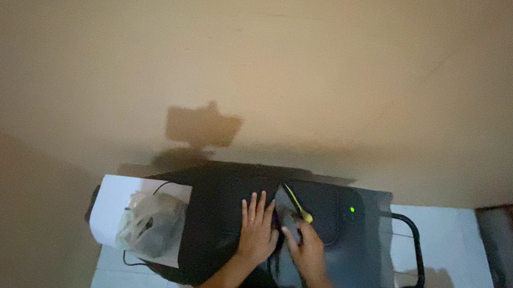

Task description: The person wipes the top and interior of a Canon printer with a cloth, removes a black ink cartridge, and refills it using a syringe and ink bottle. The cartridge is then placed back into the printer.

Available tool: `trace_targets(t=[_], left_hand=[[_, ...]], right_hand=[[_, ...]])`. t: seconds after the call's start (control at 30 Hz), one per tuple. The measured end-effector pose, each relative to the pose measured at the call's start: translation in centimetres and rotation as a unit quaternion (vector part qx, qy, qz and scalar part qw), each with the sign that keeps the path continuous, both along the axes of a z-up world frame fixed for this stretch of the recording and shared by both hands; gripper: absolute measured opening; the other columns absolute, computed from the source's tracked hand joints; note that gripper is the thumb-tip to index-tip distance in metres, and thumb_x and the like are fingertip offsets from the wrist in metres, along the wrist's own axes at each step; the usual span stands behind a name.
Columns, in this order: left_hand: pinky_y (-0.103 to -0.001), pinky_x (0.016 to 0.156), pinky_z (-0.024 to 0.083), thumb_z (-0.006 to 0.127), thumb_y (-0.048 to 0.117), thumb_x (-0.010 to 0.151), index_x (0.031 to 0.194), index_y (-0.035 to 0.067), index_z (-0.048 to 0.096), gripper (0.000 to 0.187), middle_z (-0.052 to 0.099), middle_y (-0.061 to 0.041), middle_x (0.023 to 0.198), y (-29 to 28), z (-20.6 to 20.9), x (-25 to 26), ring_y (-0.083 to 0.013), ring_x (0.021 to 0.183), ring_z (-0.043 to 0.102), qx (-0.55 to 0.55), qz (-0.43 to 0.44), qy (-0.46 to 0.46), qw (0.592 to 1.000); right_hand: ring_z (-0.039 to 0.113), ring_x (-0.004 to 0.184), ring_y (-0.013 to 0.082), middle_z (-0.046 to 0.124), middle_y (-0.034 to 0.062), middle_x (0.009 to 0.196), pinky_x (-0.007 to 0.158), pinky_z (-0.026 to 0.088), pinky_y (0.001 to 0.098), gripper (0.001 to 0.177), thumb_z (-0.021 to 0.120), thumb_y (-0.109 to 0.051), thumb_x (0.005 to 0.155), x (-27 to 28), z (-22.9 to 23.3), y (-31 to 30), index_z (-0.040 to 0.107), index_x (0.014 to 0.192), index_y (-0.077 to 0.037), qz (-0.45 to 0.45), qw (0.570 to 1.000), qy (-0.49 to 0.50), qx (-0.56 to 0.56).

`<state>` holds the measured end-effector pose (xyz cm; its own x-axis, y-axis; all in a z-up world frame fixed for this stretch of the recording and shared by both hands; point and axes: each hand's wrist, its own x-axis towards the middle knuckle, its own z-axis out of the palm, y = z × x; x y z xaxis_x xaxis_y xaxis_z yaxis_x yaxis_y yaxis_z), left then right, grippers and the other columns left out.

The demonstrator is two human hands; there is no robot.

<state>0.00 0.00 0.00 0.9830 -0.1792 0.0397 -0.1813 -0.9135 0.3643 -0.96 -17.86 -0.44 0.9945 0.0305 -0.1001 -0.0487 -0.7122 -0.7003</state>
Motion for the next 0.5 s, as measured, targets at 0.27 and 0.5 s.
trace_targets(t=[0.27,0.5], left_hand=[[-0.066,0.122,0.004,0.076,0.014,0.085,0.129,0.002,0.06,0.049,0.033,-0.024,0.161,1.8,4.2,0.2,-0.0479,0.152,0.017,-0.101,-0.031,-0.056,0.993],[-0.068,0.124,0.004,0.073,0.011,0.083,0.112,0.002,0.072,0.031,0.066,-0.014,0.13,0.0,5.7,1.0,-0.0371,0.143,0.044,-0.189,-0.054,-0.024,0.98]], right_hand=[[0.048,0.068,0.0201,0.053,0.0123,0.075,0.065,0.042,0.039,0.053,0.061,-0.04,0.109,7.7,-1.3,-3.7,0.057,0.086,0.007,-0.11,0.972,0.14,0.154],[0.067,0.109,0.0318,0.07,0.0157,0.122,0.103,0.049,0.0515,0.043,0.059,-0.047,0.103,6.5,3.6,-1.4,0.071,0.113,-0.007,-0.279,0.959,-0.03,-0.038]])
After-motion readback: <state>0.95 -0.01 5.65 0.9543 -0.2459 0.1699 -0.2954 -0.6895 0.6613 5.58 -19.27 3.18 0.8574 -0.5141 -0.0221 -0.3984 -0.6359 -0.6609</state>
